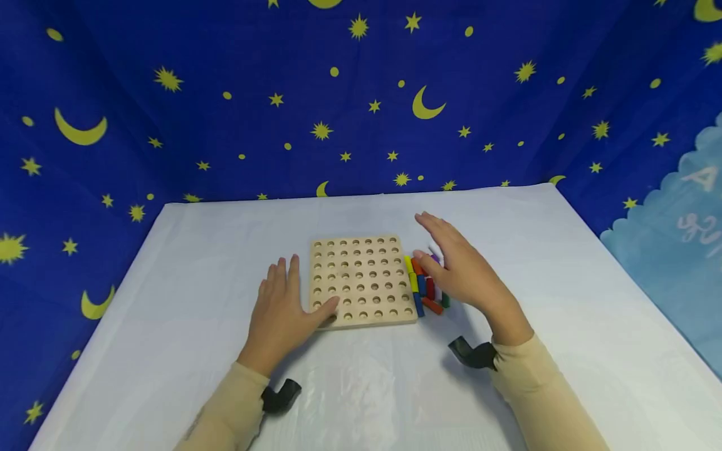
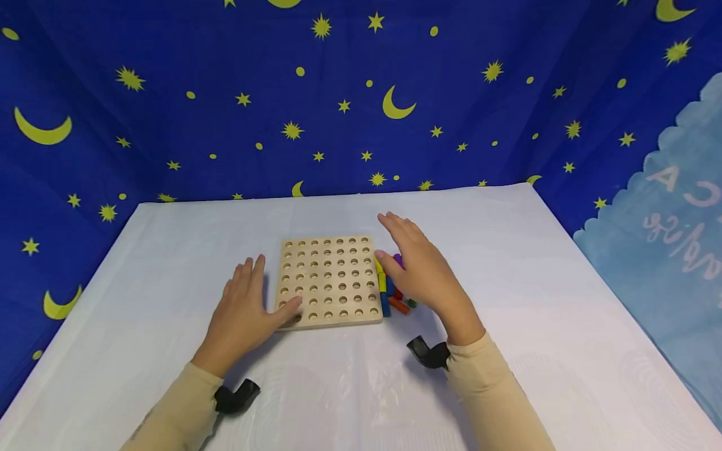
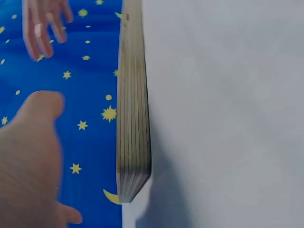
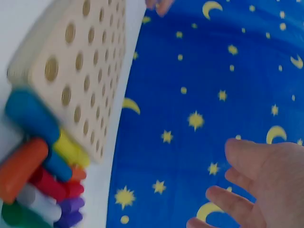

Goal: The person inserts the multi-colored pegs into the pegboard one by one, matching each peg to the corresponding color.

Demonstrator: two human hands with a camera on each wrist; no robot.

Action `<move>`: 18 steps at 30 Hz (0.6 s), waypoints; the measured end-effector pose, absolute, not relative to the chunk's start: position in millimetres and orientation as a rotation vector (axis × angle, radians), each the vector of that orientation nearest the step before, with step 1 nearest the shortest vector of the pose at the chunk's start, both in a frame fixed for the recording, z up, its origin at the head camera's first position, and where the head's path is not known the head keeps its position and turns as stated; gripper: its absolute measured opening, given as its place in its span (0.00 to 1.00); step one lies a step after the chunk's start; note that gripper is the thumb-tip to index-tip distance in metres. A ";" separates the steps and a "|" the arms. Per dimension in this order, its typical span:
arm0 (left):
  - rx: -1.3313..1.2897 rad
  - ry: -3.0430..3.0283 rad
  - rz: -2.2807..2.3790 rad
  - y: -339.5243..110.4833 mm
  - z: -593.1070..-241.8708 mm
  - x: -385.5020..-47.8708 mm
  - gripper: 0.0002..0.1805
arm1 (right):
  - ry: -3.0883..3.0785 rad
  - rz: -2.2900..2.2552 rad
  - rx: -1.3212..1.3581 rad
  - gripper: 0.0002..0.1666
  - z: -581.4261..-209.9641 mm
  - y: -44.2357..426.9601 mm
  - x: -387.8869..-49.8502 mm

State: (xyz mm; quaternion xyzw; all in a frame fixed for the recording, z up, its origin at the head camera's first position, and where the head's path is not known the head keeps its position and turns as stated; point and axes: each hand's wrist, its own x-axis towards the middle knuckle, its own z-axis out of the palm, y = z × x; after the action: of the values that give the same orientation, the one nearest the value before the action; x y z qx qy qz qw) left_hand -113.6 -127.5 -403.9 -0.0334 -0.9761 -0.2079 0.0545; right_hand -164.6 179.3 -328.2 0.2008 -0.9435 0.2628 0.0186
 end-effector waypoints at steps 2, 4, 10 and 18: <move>-0.107 -2.975 -0.640 -129.5 -412.1 -113.0 0.67 | -2.937 0.885 0.581 0.38 -329.8 186.7 -169.9; -0.116 -2.980 -0.650 -130.3 -419.1 -111.8 0.68 | -2.956 0.913 0.532 0.37 -331.6 193.2 -175.3; -0.137 -3.019 -0.690 -128.3 -432.4 -107.5 0.73 | -3.106 0.885 0.407 0.32 -344.0 210.9 -191.2; -0.248 -3.035 -0.745 -126.4 -437.0 -106.9 0.76 | -3.297 0.727 0.438 0.31 -369.4 226.4 -221.9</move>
State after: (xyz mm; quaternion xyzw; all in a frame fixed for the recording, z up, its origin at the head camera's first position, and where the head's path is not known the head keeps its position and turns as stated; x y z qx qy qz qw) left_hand -106.9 -126.4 -437.0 -0.0792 -0.9681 -0.2377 0.0031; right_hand -221.9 226.4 -369.4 0.1276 -0.9601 0.2116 -0.1309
